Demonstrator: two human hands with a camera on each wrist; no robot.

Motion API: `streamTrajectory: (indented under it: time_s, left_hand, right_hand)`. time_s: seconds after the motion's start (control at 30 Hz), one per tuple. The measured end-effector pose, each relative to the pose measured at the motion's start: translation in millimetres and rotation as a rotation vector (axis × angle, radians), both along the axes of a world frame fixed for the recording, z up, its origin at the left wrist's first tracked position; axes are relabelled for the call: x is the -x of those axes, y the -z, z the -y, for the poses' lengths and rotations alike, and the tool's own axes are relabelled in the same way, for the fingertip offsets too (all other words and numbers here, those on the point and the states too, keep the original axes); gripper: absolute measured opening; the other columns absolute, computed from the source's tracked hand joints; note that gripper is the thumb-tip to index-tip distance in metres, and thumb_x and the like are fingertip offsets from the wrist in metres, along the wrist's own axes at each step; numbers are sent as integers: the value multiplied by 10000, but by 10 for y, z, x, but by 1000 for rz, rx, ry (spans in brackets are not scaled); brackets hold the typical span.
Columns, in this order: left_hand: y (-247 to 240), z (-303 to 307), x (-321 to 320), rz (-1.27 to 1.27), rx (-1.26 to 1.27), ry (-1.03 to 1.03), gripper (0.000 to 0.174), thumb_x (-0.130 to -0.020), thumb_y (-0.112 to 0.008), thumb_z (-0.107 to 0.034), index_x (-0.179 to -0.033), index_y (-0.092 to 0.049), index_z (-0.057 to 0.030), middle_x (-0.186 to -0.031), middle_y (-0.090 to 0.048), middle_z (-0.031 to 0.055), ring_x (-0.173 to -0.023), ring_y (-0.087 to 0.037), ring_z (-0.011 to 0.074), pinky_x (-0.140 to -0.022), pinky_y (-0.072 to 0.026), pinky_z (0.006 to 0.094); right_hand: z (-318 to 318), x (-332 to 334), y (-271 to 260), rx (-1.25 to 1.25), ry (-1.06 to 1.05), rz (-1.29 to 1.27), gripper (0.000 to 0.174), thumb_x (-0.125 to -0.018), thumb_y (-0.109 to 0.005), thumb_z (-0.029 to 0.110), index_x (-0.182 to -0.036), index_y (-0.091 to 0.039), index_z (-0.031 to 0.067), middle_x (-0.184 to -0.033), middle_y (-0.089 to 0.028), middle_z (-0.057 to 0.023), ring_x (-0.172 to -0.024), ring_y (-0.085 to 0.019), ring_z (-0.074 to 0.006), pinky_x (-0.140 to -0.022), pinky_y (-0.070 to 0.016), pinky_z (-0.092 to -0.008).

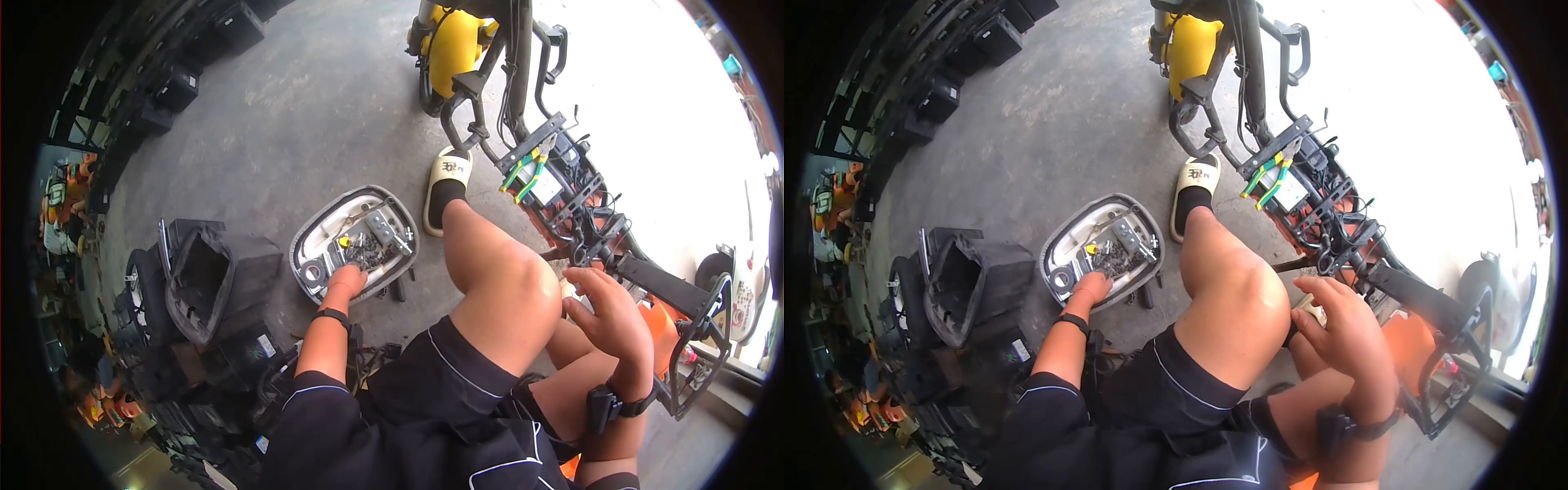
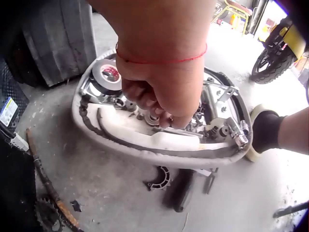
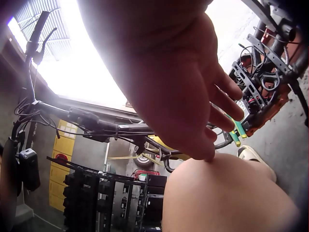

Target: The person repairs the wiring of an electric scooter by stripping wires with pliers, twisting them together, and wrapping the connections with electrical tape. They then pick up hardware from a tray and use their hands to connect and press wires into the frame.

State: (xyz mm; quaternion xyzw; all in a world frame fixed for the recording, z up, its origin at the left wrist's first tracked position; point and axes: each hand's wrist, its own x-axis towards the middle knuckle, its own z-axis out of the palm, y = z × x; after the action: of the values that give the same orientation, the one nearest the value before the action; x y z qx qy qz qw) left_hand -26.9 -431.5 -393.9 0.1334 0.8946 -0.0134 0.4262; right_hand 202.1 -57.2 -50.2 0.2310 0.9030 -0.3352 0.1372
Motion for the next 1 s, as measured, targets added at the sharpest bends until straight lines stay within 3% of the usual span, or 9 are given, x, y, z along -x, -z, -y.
streamTrajectory:
  time_s: [0.17, 0.33, 0.47, 0.57, 0.73, 0.8, 1.0]
  left_hand:
    - [122, -77, 103, 19, -131, -63, 436, -924, -520, -427, -1064, -721, -67, -1125, -685, 198, -1095, -630, 379, -950, -492, 456]
    - [149, 145, 67, -16, 103, -134, 447, -904, -533, -390, -1097, -711, -29, -1166, -662, 232, -1117, -619, 397, -968, -483, 459]
    - [-2, 144, -36, -27, 148, -204, 451, -895, -528, -349, -1136, -696, -6, -1208, -645, 238, -1143, -613, 391, -983, -480, 455]
    - [228, 166, -69, 9, 148, -111, 436, -894, -521, -324, -1137, -694, -7, -1213, -645, 235, -1149, -612, 388, -986, -479, 457]
    - [68, -183, -172, 61, 57, 41, 392, -899, -508, -306, -1145, -701, -71, -1198, -659, 207, -1133, -619, 379, -991, -479, 456]
    - [36, -188, -155, 50, 61, 17, 377, -898, -505, -306, -1134, -710, -94, -1196, -661, 200, -1116, -626, 376, -986, -482, 454]
    - [35, 104, -19, -19, 75, -153, 438, -915, -508, -363, -1150, -702, -48, -1196, -657, 218, -1155, -613, 373, -1018, -459, 453]
  right_hand:
    - [-17, 13, 3, -14, -6, -35, 368, -843, -708, 173, -1179, -626, 50, -1043, -652, -137, -944, -630, -324, -834, -508, -418]
    - [0, 26, 6, -12, -25, -44, 367, -844, -705, 167, -1181, -627, 46, -1049, -657, -143, -943, -630, -333, -826, -510, -422]
    - [-1, 40, 6, -16, -26, -45, 365, -847, -702, 163, -1183, -628, 41, -1056, -661, -151, -939, -633, -335, -822, -511, -421]
    - [0, 47, 10, -10, -22, -34, 361, -850, -701, 162, -1181, -628, 41, -1054, -661, -152, -937, -635, -331, -820, -511, -419]
    - [4, 57, 7, 12, -14, -45, 353, -858, -699, 170, -1178, -629, 41, -1044, -659, -148, -932, -637, -320, -820, -513, -414]
    - [-5, 73, 2, 12, -14, -30, 349, -861, -700, 178, -1176, -630, 45, -1034, -656, -145, -926, -636, -314, -818, -512, -411]
    - [-27, 34, 63, -9, -20, 4, 414, -841, -725, 205, -1216, -627, 60, -1113, -669, -147, -976, -648, -306, -856, -518, -397]
